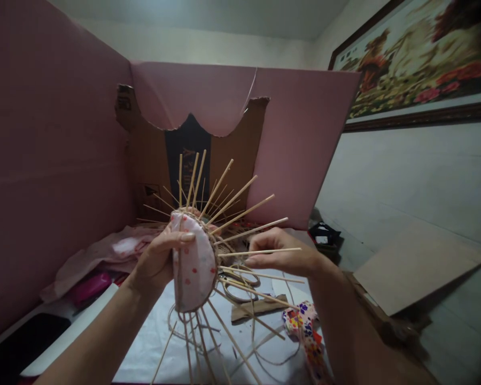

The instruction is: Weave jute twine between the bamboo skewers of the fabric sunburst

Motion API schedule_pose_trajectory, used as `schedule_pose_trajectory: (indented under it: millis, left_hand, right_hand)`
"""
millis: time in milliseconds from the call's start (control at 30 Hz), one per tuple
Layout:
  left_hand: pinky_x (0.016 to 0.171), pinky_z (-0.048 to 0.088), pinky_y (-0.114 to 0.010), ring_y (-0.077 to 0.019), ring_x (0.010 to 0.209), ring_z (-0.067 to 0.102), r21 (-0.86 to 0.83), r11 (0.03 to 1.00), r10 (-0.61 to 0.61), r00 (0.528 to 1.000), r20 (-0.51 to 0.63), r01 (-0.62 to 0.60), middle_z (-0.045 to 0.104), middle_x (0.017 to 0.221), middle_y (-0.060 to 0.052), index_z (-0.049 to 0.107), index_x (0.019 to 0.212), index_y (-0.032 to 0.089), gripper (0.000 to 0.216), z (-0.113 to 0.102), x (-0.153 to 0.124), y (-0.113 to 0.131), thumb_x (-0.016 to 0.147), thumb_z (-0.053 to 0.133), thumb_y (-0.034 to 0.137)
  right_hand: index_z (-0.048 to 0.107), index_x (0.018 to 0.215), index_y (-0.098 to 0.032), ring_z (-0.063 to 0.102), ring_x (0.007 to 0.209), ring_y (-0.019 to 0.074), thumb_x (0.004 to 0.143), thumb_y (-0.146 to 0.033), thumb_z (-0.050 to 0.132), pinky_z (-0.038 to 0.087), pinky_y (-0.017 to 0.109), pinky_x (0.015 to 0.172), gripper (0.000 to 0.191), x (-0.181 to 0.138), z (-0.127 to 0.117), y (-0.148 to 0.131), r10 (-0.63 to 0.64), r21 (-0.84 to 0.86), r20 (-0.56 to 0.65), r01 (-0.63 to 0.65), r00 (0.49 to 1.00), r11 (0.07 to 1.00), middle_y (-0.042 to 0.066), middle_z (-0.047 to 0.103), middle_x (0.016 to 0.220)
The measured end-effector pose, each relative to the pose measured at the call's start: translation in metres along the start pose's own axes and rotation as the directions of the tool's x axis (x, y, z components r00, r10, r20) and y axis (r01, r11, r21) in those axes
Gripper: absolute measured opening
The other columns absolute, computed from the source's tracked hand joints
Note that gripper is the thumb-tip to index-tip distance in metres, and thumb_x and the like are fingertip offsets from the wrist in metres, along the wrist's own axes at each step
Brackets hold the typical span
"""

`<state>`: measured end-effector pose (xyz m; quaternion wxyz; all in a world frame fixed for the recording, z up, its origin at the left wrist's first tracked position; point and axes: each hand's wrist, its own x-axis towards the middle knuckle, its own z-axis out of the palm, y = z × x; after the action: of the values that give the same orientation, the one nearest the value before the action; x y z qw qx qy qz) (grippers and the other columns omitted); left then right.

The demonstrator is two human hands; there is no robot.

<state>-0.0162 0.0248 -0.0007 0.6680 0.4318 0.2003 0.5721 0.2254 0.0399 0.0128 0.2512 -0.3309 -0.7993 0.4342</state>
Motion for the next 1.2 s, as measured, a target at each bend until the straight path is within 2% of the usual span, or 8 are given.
schedule_pose_trajectory:
  millis: [133,333,533,667,767,900,1033,1200]
  left_hand:
    - [0.055,0.056,-0.02,-0.0158,0.062,0.069,-0.026,1.0,-0.003,0.999,0.054,0.004,0.071,0.067,0.002,0.059,0.076,0.019,0.021,0.002,-0.001,-0.002,0.062,0.07,0.01]
    - [0.063,0.058,-0.025,-0.0182,0.072,0.069,0.01,0.999,-0.052,0.991,0.124,0.051,0.072,0.085,-0.004,0.055,0.115,0.021,0.048,0.001,-0.002,-0.009,0.069,0.066,0.012]
    - [0.061,0.057,-0.025,-0.0159,0.067,0.068,0.029,0.997,-0.08,0.989,0.124,0.077,0.072,0.083,-0.004,0.056,0.117,0.019,0.045,-0.001,0.0,-0.013,0.073,0.064,0.013]
    - [0.063,0.058,-0.027,-0.0173,0.07,0.068,0.054,0.994,-0.094,0.994,0.063,0.091,0.072,0.083,-0.005,0.058,0.112,0.018,0.039,-0.001,0.001,-0.015,0.073,0.065,0.015]
    - [0.06,0.057,-0.024,-0.0153,0.065,0.068,0.046,0.995,-0.084,0.996,0.011,0.084,0.072,0.079,-0.003,0.06,0.102,0.018,0.033,0.001,0.001,-0.013,0.07,0.068,0.014]
    - [0.054,0.055,-0.022,-0.0141,0.057,0.066,0.006,0.996,-0.093,0.995,-0.047,0.094,0.07,0.068,-0.001,0.059,0.082,0.017,0.02,0.005,-0.001,-0.01,0.065,0.07,0.013]
    - [0.055,0.057,-0.023,-0.0163,0.058,0.068,-0.035,0.996,-0.09,0.993,-0.074,0.087,0.071,0.068,-0.002,0.059,0.08,0.016,0.019,0.004,0.001,-0.008,0.064,0.069,0.012]
    - [0.058,0.059,-0.031,-0.0199,0.064,0.07,-0.071,0.997,-0.034,0.999,-0.035,0.032,0.074,0.077,-0.005,0.059,0.084,0.017,0.019,-0.003,0.006,-0.007,0.068,0.067,0.011]
  right_hand:
    - [0.055,0.06,-0.014,0.036,0.051,0.0063,0.073,-0.032,0.069,0.026,0.018,0.045,0.027,0.018,0.025,0.005,0.046,0.048,0.109,-0.052,0.993,0.997,-0.005,0.045,0.054]
    - [0.06,0.066,-0.013,0.044,0.059,0.0069,0.069,-0.015,0.064,0.037,0.02,0.057,0.005,0.03,0.045,0.013,0.037,0.225,0.252,-0.096,0.967,0.97,-0.004,0.05,0.064]
    - [0.058,0.06,-0.016,0.041,0.056,0.008,0.071,-0.011,0.066,0.036,0.022,0.056,0.014,0.03,0.048,0.005,0.094,0.213,0.181,-0.132,0.979,0.968,-0.004,0.047,0.06]
    - [0.057,0.059,-0.016,0.044,0.057,0.0091,0.072,-0.016,0.068,0.038,0.023,0.058,0.017,0.033,0.048,0.012,0.083,0.22,0.179,-0.123,0.98,0.968,-0.003,0.049,0.062]
    - [0.059,0.065,-0.016,0.044,0.058,0.0094,0.075,-0.022,0.065,0.036,0.022,0.056,0.012,0.034,0.044,0.02,0.066,0.131,0.14,-0.085,0.988,0.988,-0.002,0.051,0.065]
    - [0.056,0.062,-0.016,0.04,0.054,0.0086,0.076,-0.023,0.061,0.03,0.022,0.05,0.017,0.034,0.035,0.02,0.096,-0.03,0.075,-0.094,0.993,0.995,-0.003,0.047,0.059]
    - [0.054,0.061,-0.016,0.04,0.055,0.0089,0.075,-0.025,0.062,0.029,0.021,0.049,0.019,0.03,0.021,0.02,0.108,-0.118,-0.003,-0.108,0.994,0.987,-0.003,0.047,0.058]
    - [0.054,0.063,-0.015,0.037,0.052,0.0072,0.074,-0.037,0.067,0.027,0.02,0.047,0.028,0.017,0.0,0.024,0.084,-0.026,-0.035,-0.085,0.996,0.996,-0.005,0.044,0.055]
